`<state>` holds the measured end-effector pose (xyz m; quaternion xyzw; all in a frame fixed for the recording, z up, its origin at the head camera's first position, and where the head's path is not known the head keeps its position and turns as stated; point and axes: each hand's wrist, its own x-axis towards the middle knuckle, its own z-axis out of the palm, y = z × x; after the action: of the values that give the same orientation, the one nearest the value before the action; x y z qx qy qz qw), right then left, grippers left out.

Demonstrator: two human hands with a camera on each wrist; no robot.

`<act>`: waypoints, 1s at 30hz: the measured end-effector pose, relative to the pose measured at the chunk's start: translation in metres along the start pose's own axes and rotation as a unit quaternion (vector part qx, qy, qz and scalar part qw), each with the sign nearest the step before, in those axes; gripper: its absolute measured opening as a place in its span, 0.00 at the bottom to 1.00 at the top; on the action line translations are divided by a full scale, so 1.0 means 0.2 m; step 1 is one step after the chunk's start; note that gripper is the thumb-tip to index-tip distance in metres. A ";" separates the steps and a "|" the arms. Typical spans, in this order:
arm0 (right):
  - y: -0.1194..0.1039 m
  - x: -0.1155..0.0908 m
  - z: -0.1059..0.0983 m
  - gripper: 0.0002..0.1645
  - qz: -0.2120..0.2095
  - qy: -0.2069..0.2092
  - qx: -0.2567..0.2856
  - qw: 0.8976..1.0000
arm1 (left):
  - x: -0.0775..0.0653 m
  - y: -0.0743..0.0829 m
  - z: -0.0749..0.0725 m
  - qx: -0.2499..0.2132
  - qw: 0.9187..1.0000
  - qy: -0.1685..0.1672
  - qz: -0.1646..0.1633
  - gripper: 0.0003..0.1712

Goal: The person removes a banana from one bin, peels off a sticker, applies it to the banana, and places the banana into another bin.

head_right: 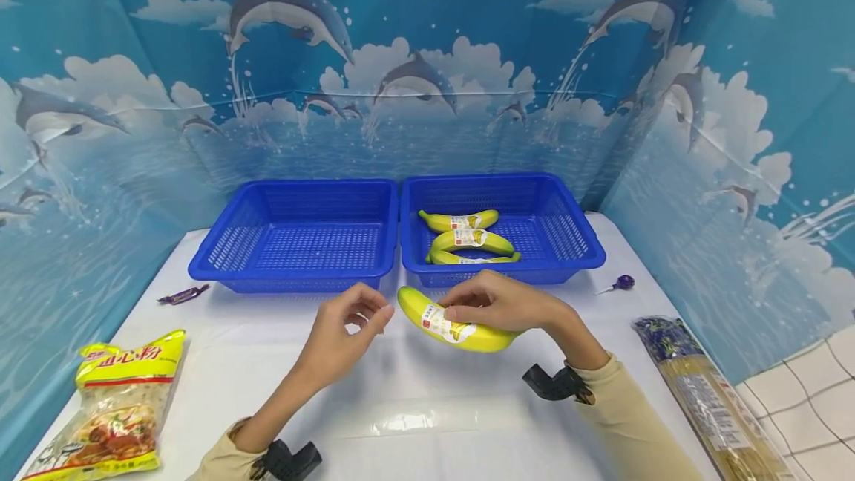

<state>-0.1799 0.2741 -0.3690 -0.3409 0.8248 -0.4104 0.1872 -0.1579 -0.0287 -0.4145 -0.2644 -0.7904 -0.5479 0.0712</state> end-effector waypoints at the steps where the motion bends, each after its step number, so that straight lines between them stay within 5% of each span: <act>1: -0.01 -0.01 -0.01 0.20 0.006 0.006 -0.001 1.000 | 0.01 -0.01 0.00 -0.014 1.000 0.003 -0.013 0.06; 6: -0.05 -0.02 -0.06 0.23 0.037 0.034 0.005 0.999 | 0.04 -0.07 0.03 -0.079 0.994 -0.003 -0.073 0.10; 9: -0.06 -0.02 -0.09 0.23 0.051 0.048 0.010 0.998 | 0.06 -0.09 0.06 -0.132 0.984 -0.009 -0.117 0.15; 20: -0.10 0.01 -0.19 0.25 0.071 0.116 0.058 0.989 | 0.18 -0.11 0.16 -0.263 0.928 0.022 -0.263 0.19; 30: -0.10 0.04 -0.29 0.28 0.080 0.214 0.056 0.972 | 0.26 -0.15 0.21 -0.370 0.880 0.038 -0.295 0.29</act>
<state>-0.2117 0.2913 -0.3181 -0.1670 0.8459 -0.5033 0.0569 -0.2090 0.0194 -0.4363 -0.0047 -0.5684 -0.8056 -0.1672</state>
